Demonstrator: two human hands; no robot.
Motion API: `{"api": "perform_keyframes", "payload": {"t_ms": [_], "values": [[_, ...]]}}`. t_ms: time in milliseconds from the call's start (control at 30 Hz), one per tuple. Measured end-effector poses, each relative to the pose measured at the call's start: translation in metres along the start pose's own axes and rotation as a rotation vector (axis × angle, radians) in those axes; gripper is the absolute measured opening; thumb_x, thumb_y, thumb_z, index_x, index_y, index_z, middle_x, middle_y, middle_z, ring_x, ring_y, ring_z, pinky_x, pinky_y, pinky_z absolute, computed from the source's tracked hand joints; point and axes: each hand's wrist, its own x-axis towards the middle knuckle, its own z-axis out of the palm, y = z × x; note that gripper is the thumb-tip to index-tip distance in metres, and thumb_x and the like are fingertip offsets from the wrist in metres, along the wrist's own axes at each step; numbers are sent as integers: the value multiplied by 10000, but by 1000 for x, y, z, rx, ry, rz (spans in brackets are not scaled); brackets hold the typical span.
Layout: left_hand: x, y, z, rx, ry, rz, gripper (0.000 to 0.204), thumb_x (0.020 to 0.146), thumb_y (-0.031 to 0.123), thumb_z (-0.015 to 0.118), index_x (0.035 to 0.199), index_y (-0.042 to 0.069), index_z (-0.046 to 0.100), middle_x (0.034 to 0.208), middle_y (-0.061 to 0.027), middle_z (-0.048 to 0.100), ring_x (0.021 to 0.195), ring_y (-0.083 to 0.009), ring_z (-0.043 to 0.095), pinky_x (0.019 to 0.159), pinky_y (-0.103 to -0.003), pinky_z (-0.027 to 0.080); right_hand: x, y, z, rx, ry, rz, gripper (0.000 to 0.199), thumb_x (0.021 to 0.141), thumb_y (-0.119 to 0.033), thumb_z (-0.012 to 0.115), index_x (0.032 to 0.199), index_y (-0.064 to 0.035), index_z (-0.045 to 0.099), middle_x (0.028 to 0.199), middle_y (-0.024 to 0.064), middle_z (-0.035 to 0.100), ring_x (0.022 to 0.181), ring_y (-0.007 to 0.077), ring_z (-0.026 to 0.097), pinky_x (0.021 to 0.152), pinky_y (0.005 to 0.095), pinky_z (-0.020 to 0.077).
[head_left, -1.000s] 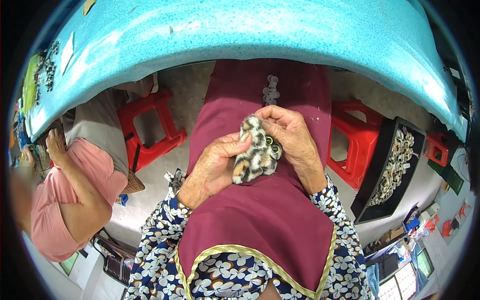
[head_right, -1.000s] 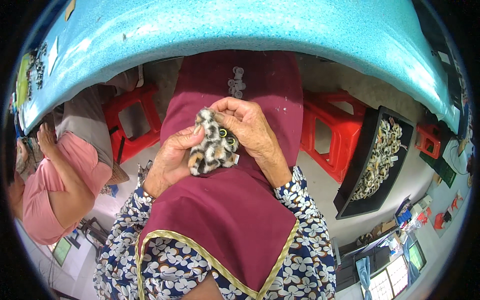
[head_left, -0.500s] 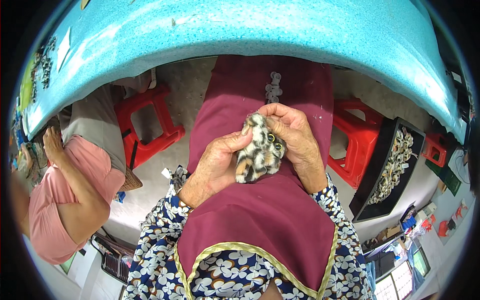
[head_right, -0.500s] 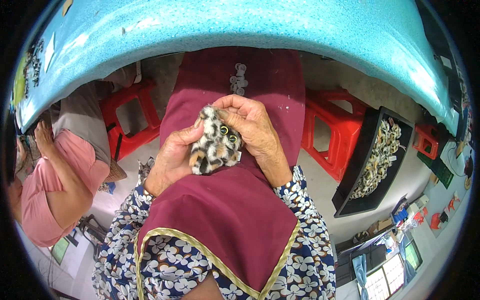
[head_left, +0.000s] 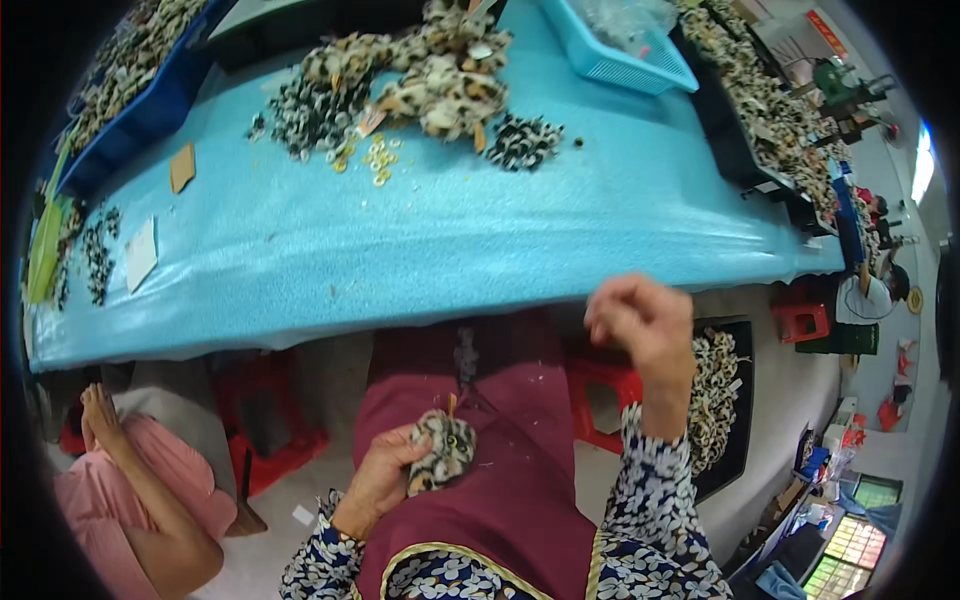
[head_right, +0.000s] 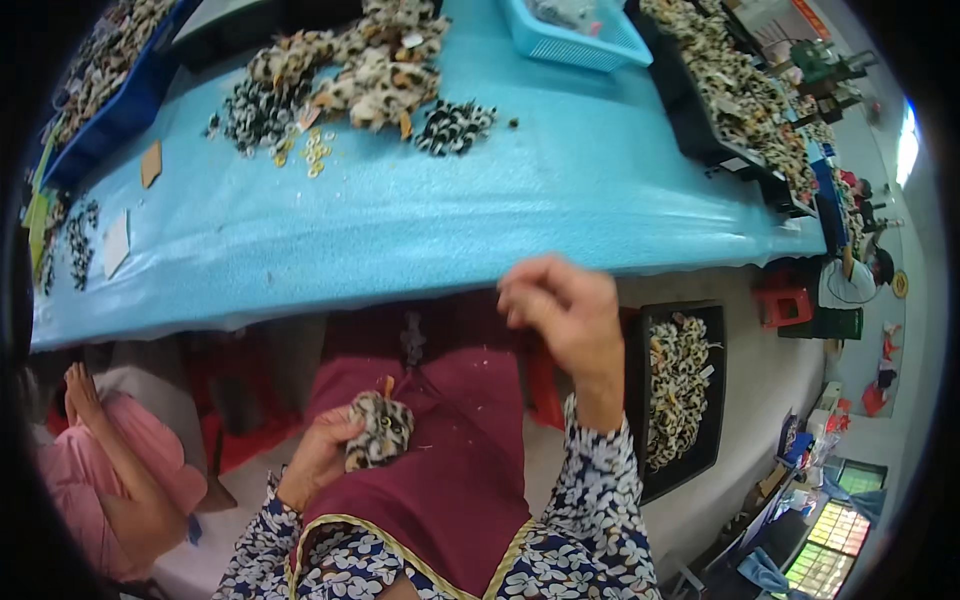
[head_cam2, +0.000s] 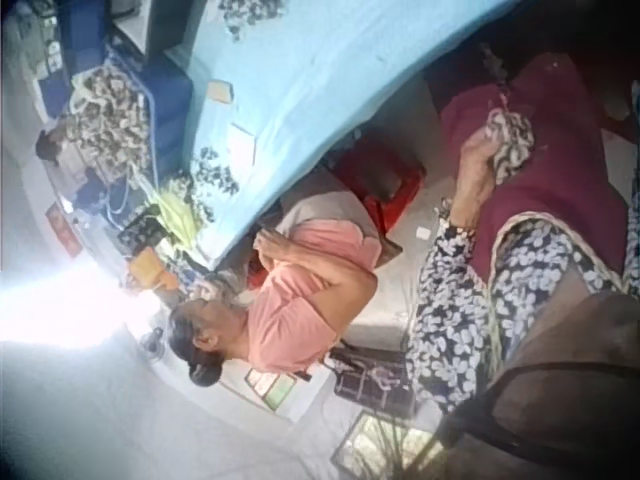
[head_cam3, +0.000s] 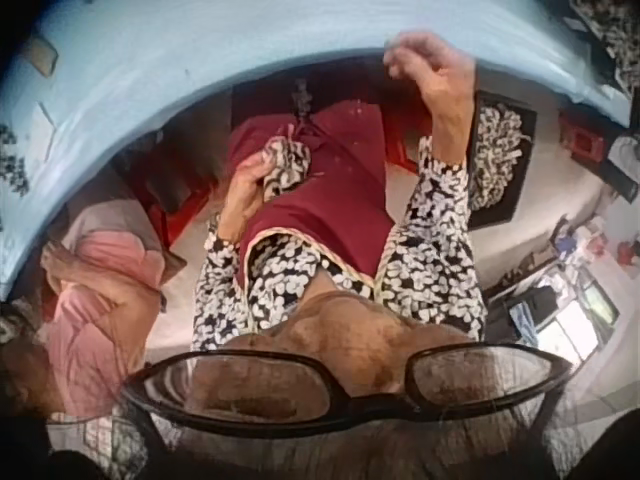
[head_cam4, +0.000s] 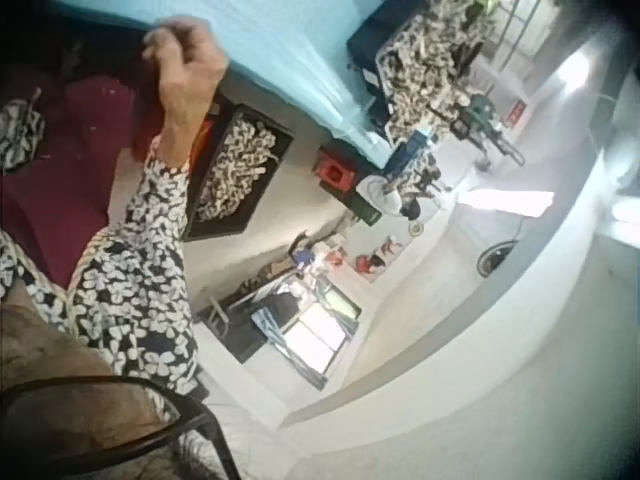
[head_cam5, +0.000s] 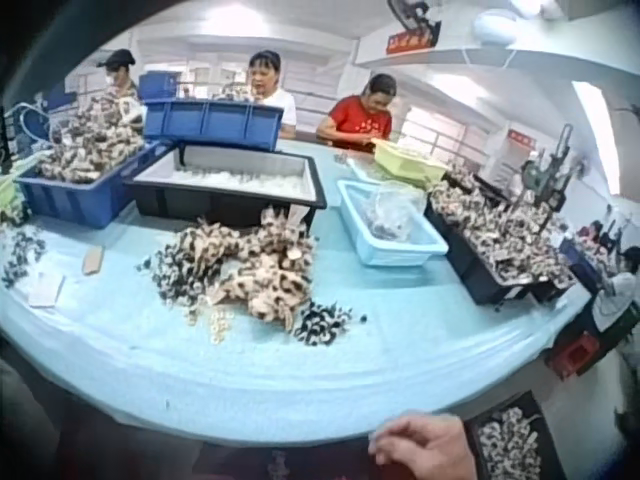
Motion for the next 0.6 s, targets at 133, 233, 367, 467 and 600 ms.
{"api": "perform_keyframes", "payload": {"t_ms": [133,233,367,467,600], "values": [[10,0,-2,41,-47,0,281,885,70,531,1126,-74,537,1008,-149,640,876,-216,650,790,-321,547,83,6,-33,-199,283,-205,88,800,7,596,877,39,623,745,56,628,659,99,579,607,217,472],[10,-1,-4,-7,-44,5,293,886,75,533,1143,-67,527,1024,-148,634,881,-216,649,791,-325,547,129,19,-45,-349,293,-295,137,769,4,625,904,19,638,780,77,646,692,124,601,633,247,491],[11,-1,-7,-67,-53,-3,325,880,78,545,1171,-60,507,1038,-147,627,888,-222,647,802,-340,544,156,28,-36,-624,206,-351,255,717,-7,670,969,-43,663,849,111,659,731,177,622,681,298,510],[10,-1,-6,-80,-43,-1,332,879,82,549,1177,-58,505,1038,-145,628,893,-227,646,809,-348,541,167,32,-29,-752,193,-318,264,707,-27,692,970,-29,664,870,85,672,707,131,606,683,255,507],[11,1,-6,-65,-11,-23,333,878,91,555,1172,-58,509,1042,-147,627,896,-234,644,818,-354,537,169,38,-29,-756,229,-302,191,715,-45,693,905,-49,689,836,111,649,726,205,620,731,317,506]]}}
